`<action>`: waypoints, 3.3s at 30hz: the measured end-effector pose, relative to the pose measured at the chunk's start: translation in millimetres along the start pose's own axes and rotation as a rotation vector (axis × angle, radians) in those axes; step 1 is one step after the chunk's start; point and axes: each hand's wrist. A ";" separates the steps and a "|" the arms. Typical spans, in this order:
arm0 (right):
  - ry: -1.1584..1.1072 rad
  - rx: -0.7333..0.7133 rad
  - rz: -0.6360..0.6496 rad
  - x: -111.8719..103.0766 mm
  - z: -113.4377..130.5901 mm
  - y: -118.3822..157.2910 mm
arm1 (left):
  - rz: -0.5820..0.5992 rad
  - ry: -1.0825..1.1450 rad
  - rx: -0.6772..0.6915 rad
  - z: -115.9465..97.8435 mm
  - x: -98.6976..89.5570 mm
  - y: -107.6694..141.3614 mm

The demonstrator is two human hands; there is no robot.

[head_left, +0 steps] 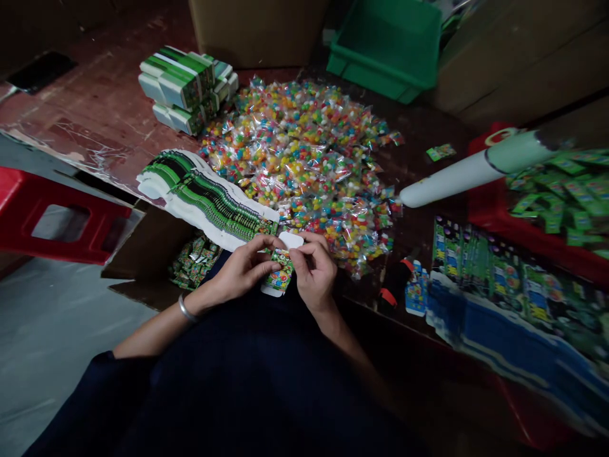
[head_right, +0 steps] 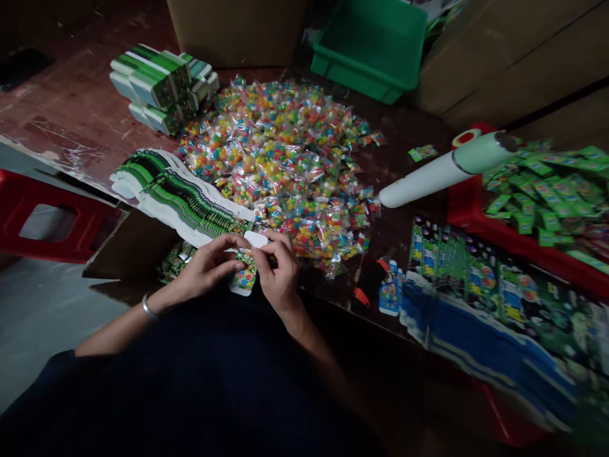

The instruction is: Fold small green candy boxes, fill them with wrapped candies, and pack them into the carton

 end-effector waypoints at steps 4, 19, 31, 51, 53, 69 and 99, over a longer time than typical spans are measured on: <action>-0.174 0.141 -0.088 4.5 4.0 0.1 | -0.098 0.014 -0.002 0.8 5.0 1.6; -0.205 0.535 0.279 -7.7 7.1 -45.8 | -0.055 -0.160 0.105 -3.6 -2.0 1.2; 0.022 -0.091 0.373 -15.8 14.8 -25.6 | -0.162 -0.067 0.054 -7.0 -4.7 -2.4; 0.773 -0.295 0.347 -75.1 -33.2 -36.6 | -0.261 0.084 -0.206 -18.9 -47.3 -15.2; 0.747 -0.283 0.350 -72.0 -36.5 -36.9 | -0.193 0.079 -0.202 -16.7 -42.5 -16.3; 0.131 0.030 -0.280 -25.1 11.9 -43.1 | 0.080 -0.107 -0.186 -7.6 9.7 -11.1; 0.091 -0.064 0.145 -30.6 16.6 -51.6 | -0.094 -0.172 -0.010 -4.7 7.0 -1.1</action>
Point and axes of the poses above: each hand's wrist, its own y-axis away from the middle knuckle, its own x-axis out of the palm, z = x × y, and after that the axes turned 14 degrees about -z, right-handed
